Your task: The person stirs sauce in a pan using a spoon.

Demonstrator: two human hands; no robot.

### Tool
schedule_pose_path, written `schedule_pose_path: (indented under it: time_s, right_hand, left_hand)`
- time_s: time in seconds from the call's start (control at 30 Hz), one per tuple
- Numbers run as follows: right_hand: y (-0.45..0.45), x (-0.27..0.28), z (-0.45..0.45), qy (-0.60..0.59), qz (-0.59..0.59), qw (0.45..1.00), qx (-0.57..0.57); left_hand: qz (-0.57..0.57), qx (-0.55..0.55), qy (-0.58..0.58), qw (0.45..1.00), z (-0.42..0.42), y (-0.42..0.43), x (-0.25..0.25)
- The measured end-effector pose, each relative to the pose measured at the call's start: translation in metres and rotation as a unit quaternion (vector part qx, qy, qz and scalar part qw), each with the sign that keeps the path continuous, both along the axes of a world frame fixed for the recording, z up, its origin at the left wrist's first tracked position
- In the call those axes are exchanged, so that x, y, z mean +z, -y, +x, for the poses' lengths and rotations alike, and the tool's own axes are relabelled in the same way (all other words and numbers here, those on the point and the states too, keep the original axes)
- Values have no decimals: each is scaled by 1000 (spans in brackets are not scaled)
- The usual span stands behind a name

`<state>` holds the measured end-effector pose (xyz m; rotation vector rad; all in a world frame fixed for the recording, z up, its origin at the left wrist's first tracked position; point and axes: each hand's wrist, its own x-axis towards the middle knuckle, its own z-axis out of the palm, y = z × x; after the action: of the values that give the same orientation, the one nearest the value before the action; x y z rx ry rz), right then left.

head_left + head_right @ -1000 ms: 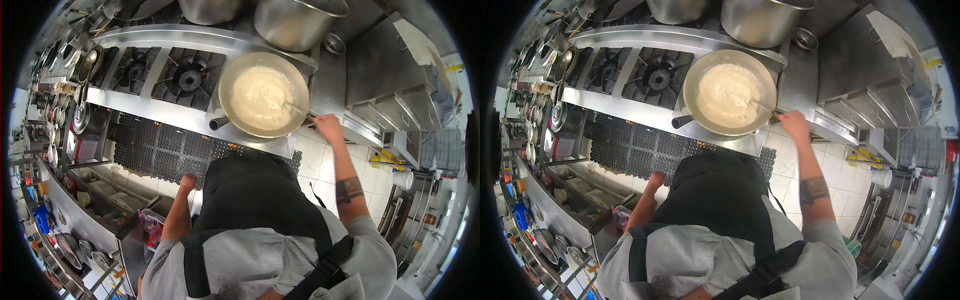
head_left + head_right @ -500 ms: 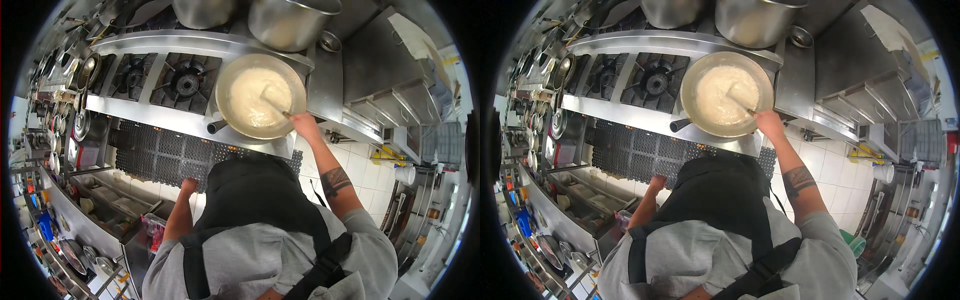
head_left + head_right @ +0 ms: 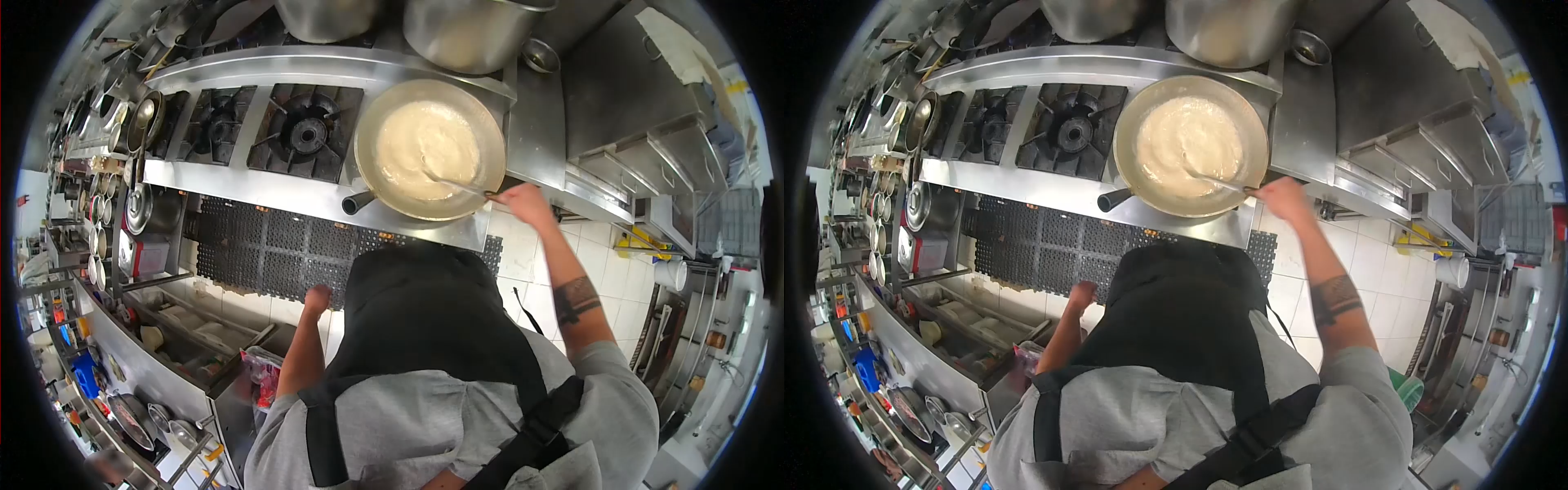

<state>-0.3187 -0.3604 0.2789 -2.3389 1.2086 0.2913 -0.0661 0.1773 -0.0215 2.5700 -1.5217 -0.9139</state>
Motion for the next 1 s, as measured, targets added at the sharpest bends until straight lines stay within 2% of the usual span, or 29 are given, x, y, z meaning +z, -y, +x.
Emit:
schedule_pose_path:
  time_s: [0.03, 0.07, 0.1, 0.17, 0.2, 0.23, 0.27, 0.33, 0.37, 0.4, 0.43, 0.47, 0.5, 0.57, 0.6, 0.63, 0.7, 0.73, 0.77, 0.83, 0.87, 0.9, 0.93, 0.97, 1.0]
  right_hand:
    - [7, 16, -7, -54, 42, 998, -4]
    - [14, 19, -7, -59, 43, 997, 2]
    - [19, 21, -5, -49, 25, 998, -33]
    - [16, 4, 6, -38, 5, 997, -73]
    - [1, -27, 24, 14, -46, 996, -81]
    - [-7, -43, 33, 66, -97, 989, -88]
    - [-11, -39, 31, 69, -97, 989, -90]
    - [-21, -22, 25, 64, -59, 996, 26]
    - [-15, -10, 19, 62, -57, 996, 27]
    - [0, 5, 3, 17, -1, 1000, -13]
    - [17, 13, -12, -29, 55, 997, -51]
    - [36, -9, -23, -31, -15, 999, -13]
    - [25, -13, -10, -32, -14, 999, -14]
    - [-8, -23, 35, 46, -47, 995, -70]
    - [-26, -15, 49, 11, -46, 996, -70]
    - [-25, -13, 43, 14, -46, 996, -72]
    - [-14, -12, 21, -5, -29, 999, 35]
    - [-15, 24, 15, -38, 20, 999, -9]
    - [-3, 23, 4, -42, 22, 999, -5]
    - [22, 18, -14, -29, -80, 996, 23]
    - [16, 13, -2, -29, -79, 996, 22]
    - [2, 8, 20, 13, -74, 997, -16]
    - [-9, 3, 33, 56, -68, 995, -55]
    - [-14, -6, 37, 58, -69, 994, -58]
    - [-21, -16, 40, 43, -53, 997, -24]
  left_hand:
    - [-59, 2, -13, 998, -3, -1, -1]
    - [-135, 47, -13, 990, -9, -4, -2]
    - [-131, 50, -15, 990, -12, -7, -3]
    - [-13, 33, -39, 999, -8, -1, -2]
    - [26, -42, 6, 999, -8, 2, 4]
    - [24, -43, 8, 999, -9, -1, -5]
    - [24, -31, 0, 999, -11, -11, -20]
    - [-3, -12, 4, 1000, -8, -10, -13]
    - [-2, -12, 2, 1000, -5, -12, -22]
    - [-34, 118, -100, 987, -4, -16, -37]
    - [-40, 180, -138, 973, -7, -13, -29]
    - [-50, 242, -172, 954, -10, -9, -20]
    - [-49, 241, -173, 954, -10, -12, -13]
    - [1, 9, -6, 1000, -7, -4, -5]
    - [47, -28, 24, 998, -7, -2, -6]
    - [47, -30, 27, 998, -5, -2, -7]
    - [19, 66, -47, 997, -7, -2, -5]
    - [21, 68, -50, 996, -8, -4, -5]
    - [-16, 66, -45, 997, -10, -3, -5]
    - [-88, 61, -30, 994, -12, -6, -2]
    - [-97, 201, -157, 962, -13, -15, -27]
    - [-98, 199, -156, 963, -14, -18, -27]
    - [-36, 131, -124, 983, -14, -18, -26]
    - [26, 63, -89, 994, -13, -17, -24]
    - [26, 60, -86, 994, -10, -18, -22]
